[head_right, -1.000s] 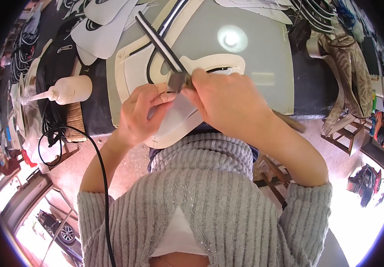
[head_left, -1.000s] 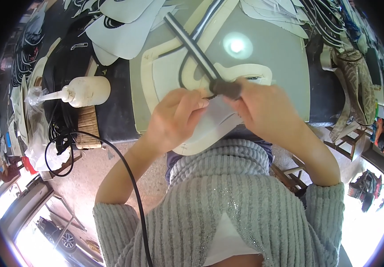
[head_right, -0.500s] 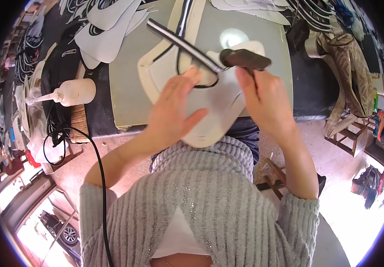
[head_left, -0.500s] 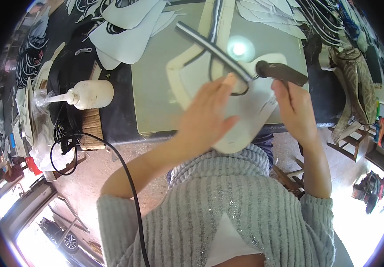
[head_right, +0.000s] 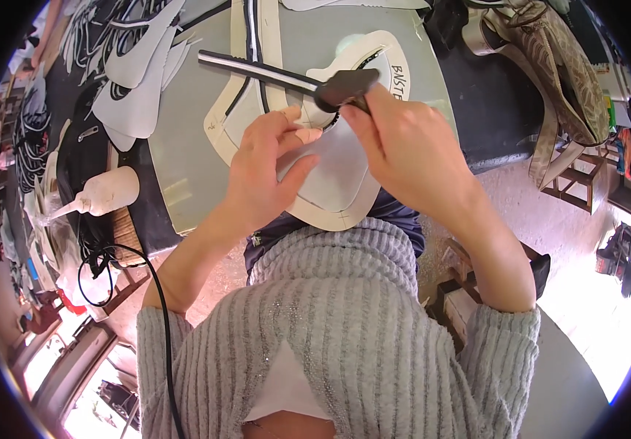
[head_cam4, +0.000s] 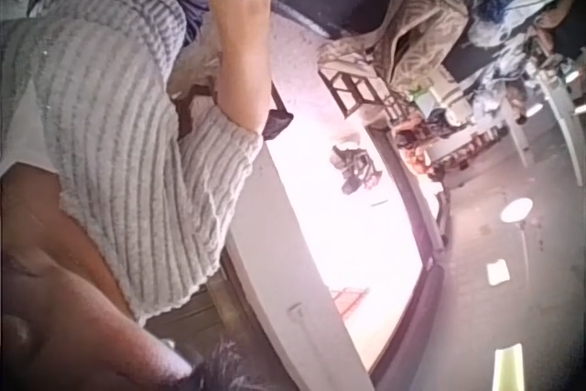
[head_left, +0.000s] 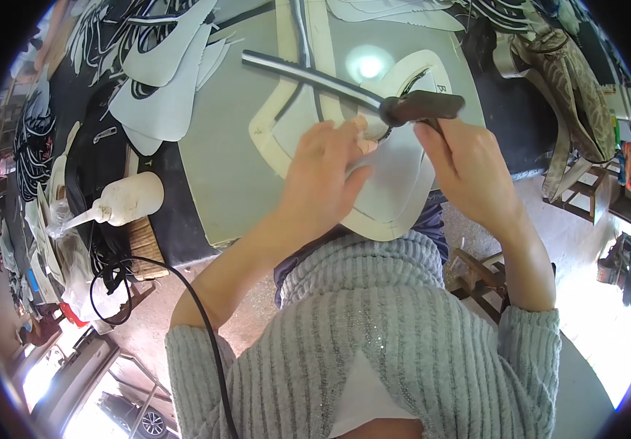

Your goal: Hammering and smoothing the edges of shoe upper components on a light board at a workstation.

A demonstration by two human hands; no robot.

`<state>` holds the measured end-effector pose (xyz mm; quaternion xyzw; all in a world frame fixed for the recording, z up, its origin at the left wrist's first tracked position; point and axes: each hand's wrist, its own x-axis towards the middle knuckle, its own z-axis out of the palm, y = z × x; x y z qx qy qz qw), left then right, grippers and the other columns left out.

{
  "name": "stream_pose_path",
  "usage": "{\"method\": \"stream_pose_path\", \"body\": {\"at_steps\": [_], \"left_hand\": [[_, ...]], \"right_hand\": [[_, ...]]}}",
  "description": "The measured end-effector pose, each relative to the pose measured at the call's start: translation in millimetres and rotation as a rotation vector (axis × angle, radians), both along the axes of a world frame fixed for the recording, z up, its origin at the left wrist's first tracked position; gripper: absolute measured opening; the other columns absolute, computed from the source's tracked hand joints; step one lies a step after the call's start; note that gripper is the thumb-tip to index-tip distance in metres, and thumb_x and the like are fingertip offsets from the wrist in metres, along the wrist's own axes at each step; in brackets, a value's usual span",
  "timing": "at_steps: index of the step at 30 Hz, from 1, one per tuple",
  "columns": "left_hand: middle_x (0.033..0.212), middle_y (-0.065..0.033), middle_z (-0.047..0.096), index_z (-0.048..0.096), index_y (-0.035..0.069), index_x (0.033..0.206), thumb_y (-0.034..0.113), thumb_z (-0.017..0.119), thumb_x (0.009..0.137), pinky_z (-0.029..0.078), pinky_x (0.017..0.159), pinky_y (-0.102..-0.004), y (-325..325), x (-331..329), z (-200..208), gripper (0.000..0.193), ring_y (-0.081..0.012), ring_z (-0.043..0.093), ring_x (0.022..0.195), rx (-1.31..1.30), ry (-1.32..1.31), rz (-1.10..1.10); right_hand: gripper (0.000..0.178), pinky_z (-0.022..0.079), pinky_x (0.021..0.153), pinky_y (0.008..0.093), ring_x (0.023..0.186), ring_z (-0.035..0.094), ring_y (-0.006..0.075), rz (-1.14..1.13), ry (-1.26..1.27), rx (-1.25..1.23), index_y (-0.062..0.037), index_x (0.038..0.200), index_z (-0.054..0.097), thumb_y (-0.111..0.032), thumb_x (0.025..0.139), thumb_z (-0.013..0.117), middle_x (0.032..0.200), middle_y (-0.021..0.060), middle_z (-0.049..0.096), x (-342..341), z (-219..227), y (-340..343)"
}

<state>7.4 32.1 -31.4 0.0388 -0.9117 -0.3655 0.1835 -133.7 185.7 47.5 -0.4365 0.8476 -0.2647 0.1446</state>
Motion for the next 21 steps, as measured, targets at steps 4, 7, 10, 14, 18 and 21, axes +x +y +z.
{"method": "stream_pose_path", "body": {"at_steps": [4, 7, 10, 14, 18, 21], "left_hand": [[0.107, -0.0096, 0.070, 0.052, -0.003, 0.121, 0.002, 0.075, 0.079, 0.053, 0.087, -0.0381, 0.7, -3.5, -0.8, 0.048, -0.0309, 0.061, 0.109, -0.033, 0.141, -0.059], [0.107, -0.0097, 0.070, 0.050, -0.003, 0.120, 0.000, 0.075, 0.078, 0.054, 0.085, -0.0359, 1.0, -3.0, -3.5, 0.049, -0.0308, 0.062, 0.106, -0.041, 0.178, -0.042], [0.106, -0.0092, 0.071, 0.048, -0.003, 0.126, 0.000, 0.075, 0.079, 0.055, 0.084, -0.0342, 1.5, -1.7, -3.4, 0.055, -0.0290, 0.062, 0.107, -0.056, 0.136, -0.009], [0.109, -0.0108, 0.070, 0.045, -0.002, 0.132, 0.000, 0.075, 0.079, 0.055, 0.086, -0.0341, -8.7, -1.3, 5.5, 0.061, -0.0264, 0.064, 0.106, 0.056, -0.011, 0.024], [0.115, -0.0139, 0.067, 0.045, -0.001, 0.134, 0.001, 0.076, 0.079, 0.056, 0.087, -0.0340, -22.2, -0.1, 2.5, 0.063, -0.0248, 0.066, 0.105, 0.086, 0.008, -0.099], [0.115, -0.0140, 0.066, 0.047, -0.002, 0.131, 0.000, 0.076, 0.079, 0.056, 0.087, -0.0344, -23.8, -1.4, -0.2, 0.059, -0.0251, 0.066, 0.106, 0.048, 0.030, -0.159]], "right_hand": [[0.028, 0.048, 0.055, 0.0504, 0.059, 0.062, 0.0393, 0.134, 0.121, 0.213, 0.0003, 0.087, 0.054, -0.026, 0.098, 0.055, 0.061, 0.0189, 0.061, 4.7, -18.5, 5.7], [0.029, 0.049, 0.055, 0.0500, 0.059, 0.063, 0.0390, 0.122, 0.155, 0.214, -0.0001, 0.087, 0.053, -0.026, 0.098, 0.055, 0.063, 0.0189, 0.062, 0.0, -5.7, 7.2], [0.030, 0.049, 0.055, 0.0487, 0.060, 0.063, 0.0392, 0.066, 0.096, 0.093, -0.0004, 0.087, 0.051, -0.028, 0.098, 0.056, 0.065, 0.0180, 0.063, 3.2, -3.9, 5.2], [0.031, 0.050, 0.056, 0.0482, 0.061, 0.064, 0.0394, 0.091, 0.139, 0.230, -0.0005, 0.087, 0.051, -0.029, 0.098, 0.056, 0.066, 0.0177, 0.063, 6.1, -19.0, 13.5], [0.031, 0.050, 0.057, 0.0488, 0.062, 0.064, 0.0397, 0.068, 0.105, 0.253, -0.0008, 0.087, 0.050, -0.029, 0.099, 0.055, 0.067, 0.0180, 0.063, 6.9, -17.4, 14.2], [0.032, 0.050, 0.057, 0.0484, 0.062, 0.064, 0.0395, 0.061, 0.081, 0.222, -0.0007, 0.087, 0.050, -0.029, 0.099, 0.054, 0.067, 0.0178, 0.063, 3.9, -14.7, 13.0]]}}
